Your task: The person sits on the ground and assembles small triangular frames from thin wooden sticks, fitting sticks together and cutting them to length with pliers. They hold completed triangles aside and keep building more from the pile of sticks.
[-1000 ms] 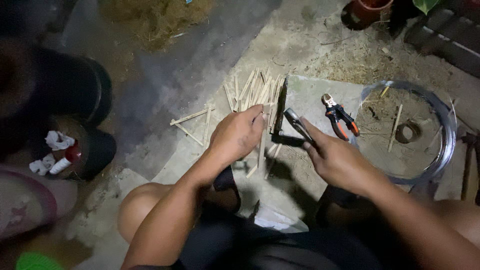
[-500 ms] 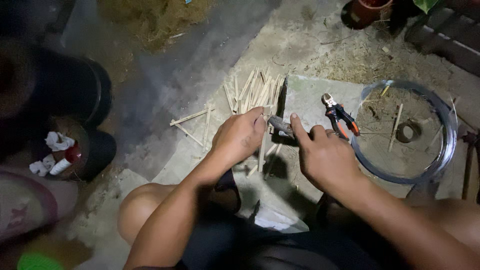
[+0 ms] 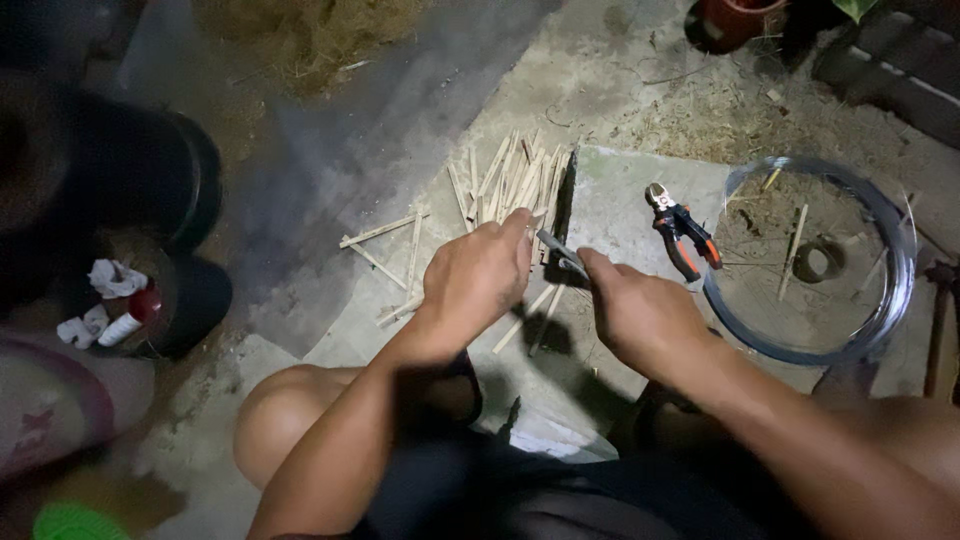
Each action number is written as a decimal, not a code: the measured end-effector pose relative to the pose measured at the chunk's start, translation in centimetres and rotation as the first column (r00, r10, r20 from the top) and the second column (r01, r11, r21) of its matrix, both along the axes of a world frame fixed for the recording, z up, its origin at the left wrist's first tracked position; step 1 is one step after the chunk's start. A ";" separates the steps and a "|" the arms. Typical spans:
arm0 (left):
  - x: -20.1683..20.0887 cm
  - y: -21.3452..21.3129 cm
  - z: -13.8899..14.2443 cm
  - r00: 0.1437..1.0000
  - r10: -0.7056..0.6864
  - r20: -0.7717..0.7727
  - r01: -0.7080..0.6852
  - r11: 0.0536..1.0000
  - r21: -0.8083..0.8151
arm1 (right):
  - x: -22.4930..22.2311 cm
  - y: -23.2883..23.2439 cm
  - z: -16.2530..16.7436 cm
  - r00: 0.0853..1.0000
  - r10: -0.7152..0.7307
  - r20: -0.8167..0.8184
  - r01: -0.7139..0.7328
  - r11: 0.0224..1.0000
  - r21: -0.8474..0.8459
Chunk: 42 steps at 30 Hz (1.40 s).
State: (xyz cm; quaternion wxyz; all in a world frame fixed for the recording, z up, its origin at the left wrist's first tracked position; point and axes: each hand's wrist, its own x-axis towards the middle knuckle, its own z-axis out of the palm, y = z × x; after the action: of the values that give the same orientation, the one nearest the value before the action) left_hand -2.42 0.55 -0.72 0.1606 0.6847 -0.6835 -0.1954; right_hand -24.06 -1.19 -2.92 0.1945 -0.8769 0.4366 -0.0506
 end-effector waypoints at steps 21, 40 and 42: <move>1.8 -1.0 1.6 0.961 0.031 -0.273 0.021 0.982 0.186 | -1.2 -0.7 1.7 0.980 -0.067 -0.187 0.083 0.993 0.080; 1.5 -1.2 0.7 0.961 0.090 -0.261 0.013 0.930 0.368 | 0.0 0.3 1.2 0.970 -0.006 -0.244 -0.094 0.913 -0.397; 1.5 -1.1 0.7 0.959 0.082 -0.271 0.015 0.941 0.338 | 0.0 0.2 1.3 0.968 -0.017 -0.250 -0.084 0.918 -0.386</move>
State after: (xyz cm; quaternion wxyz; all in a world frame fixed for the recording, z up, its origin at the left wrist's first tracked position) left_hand -0.89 -0.57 -0.07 0.1400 0.6789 -0.5983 -0.4019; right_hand -24.08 -0.95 -1.61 -0.0412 -0.9049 0.4230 -0.0239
